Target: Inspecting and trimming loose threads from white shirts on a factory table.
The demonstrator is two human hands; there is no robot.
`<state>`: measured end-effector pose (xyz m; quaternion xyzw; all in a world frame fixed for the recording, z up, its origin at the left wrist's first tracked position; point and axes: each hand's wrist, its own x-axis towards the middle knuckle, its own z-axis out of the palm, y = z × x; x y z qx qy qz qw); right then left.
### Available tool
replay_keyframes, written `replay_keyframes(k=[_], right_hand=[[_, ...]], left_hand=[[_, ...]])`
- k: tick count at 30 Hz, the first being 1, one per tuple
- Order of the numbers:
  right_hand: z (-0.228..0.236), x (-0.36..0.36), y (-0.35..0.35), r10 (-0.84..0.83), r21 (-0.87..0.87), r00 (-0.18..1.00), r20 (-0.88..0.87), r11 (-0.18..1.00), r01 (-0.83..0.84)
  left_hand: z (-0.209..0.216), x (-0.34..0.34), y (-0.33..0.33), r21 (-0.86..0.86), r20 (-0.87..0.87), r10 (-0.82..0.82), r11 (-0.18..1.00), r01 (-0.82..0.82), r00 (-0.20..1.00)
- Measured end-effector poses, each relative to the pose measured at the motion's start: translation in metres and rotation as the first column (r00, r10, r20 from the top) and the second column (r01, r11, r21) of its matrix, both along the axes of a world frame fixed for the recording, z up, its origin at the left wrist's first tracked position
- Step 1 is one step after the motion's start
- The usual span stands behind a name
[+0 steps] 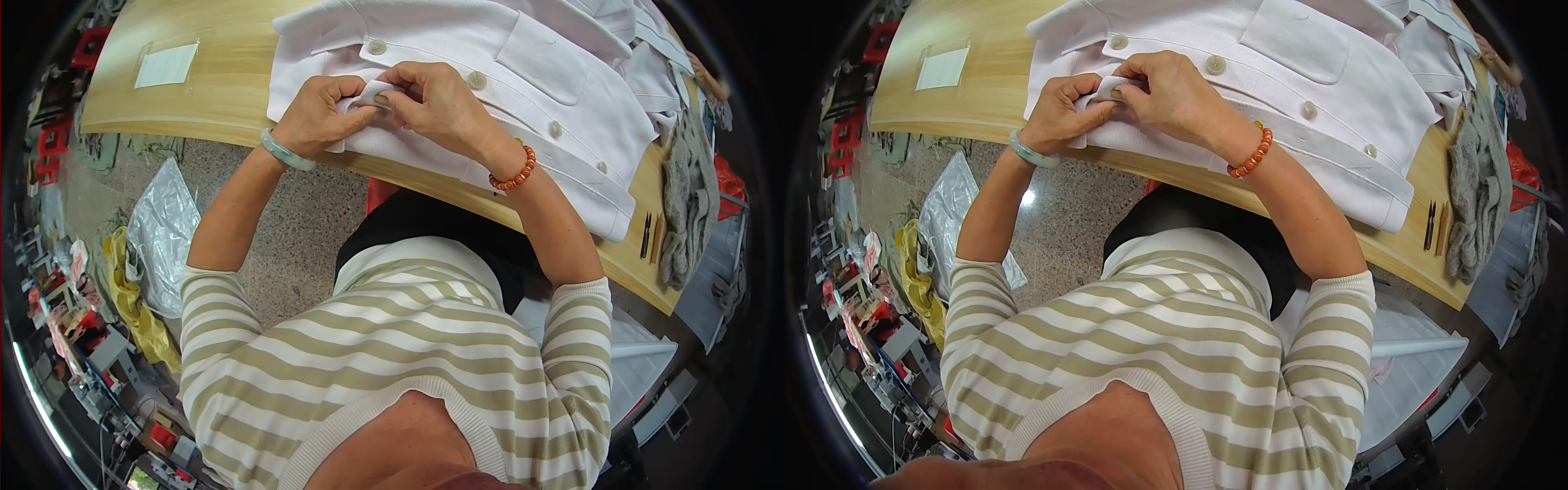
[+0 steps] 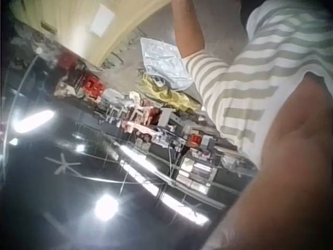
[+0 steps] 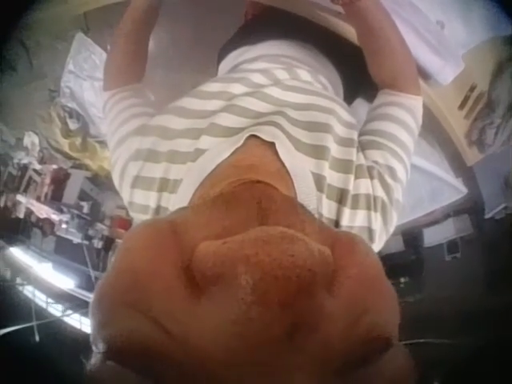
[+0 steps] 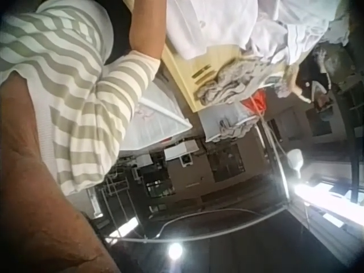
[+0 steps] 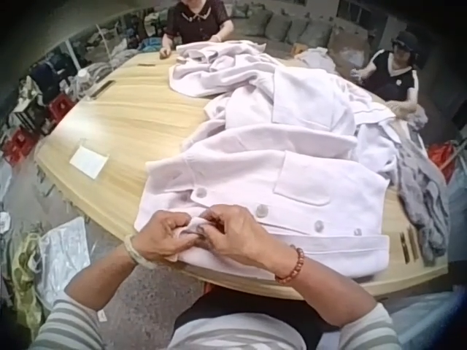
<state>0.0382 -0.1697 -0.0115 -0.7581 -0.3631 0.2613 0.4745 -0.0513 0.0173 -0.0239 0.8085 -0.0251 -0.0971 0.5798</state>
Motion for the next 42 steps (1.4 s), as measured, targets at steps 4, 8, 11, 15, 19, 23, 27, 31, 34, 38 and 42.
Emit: replay_keyframes(k=[4, 8, 11, 15, 19, 23, 27, 31, 34, 38, 42], right_hand=[[0.003, -0.003, -0.003, -0.009, 0.020, 0.998, 0.066, 1.000, 0.008], [-0.004, -0.003, -0.009, 0.118, 0.098, 0.970, 0.215, 0.985, -0.142], [-0.003, -0.002, -0.011, 0.179, 0.103, 0.963, 0.200, 0.974, -0.202], [0.001, -0.006, -0.010, 0.106, 0.098, 0.940, 0.324, 0.985, -0.144], [-0.018, -0.018, 0.002, -0.226, 0.260, 0.920, 0.320, 0.955, 0.144], [-0.032, -0.026, 0.013, -0.287, 0.191, 0.874, 0.393, 0.955, 0.228], [-0.028, -0.027, 0.011, -0.240, 0.188, 0.823, 0.515, 0.968, 0.164], [-0.024, -0.027, 0.005, -0.224, 0.157, 0.787, 0.575, 0.974, 0.162], [-0.026, -0.032, 0.011, -0.234, 0.157, 0.768, 0.595, 0.972, 0.175], [-0.044, -0.031, 0.031, -0.299, 0.171, 0.825, 0.480, 0.954, 0.246], [-0.036, -0.022, 0.016, -0.364, 0.324, 0.821, 0.440, 0.917, 0.233]], left_hand=[[-0.001, -0.002, -0.001, -0.005, 0.110, 0.075, 0.997, -0.075, 0.991], [-0.011, -0.004, -0.002, 0.082, 0.209, 0.082, 0.991, -0.101, 0.975], [-0.012, -0.006, -0.004, 0.152, 0.234, 0.074, 0.982, -0.112, 0.969], [-0.006, -0.004, -0.005, 0.167, 0.235, 0.063, 0.980, -0.105, 0.970], [0.000, -0.002, -0.006, 0.414, 0.358, -0.044, 0.903, -0.116, 0.933], [-0.006, -0.006, -0.012, 0.441, 0.416, -0.029, 0.880, -0.174, 0.909], [-0.011, -0.008, -0.020, 0.385, 0.474, -0.033, 0.906, -0.174, 0.880], [-0.006, -0.005, -0.028, 0.309, 0.409, 0.000, 0.941, -0.138, 0.912], [-0.006, -0.009, -0.026, 0.313, 0.409, 0.004, 0.939, -0.144, 0.913], [-0.026, -0.015, -0.011, 0.393, 0.543, -0.034, 0.893, -0.219, 0.839], [0.002, -0.006, -0.009, 0.370, 0.264, 0.009, 0.922, -0.110, 0.964]])
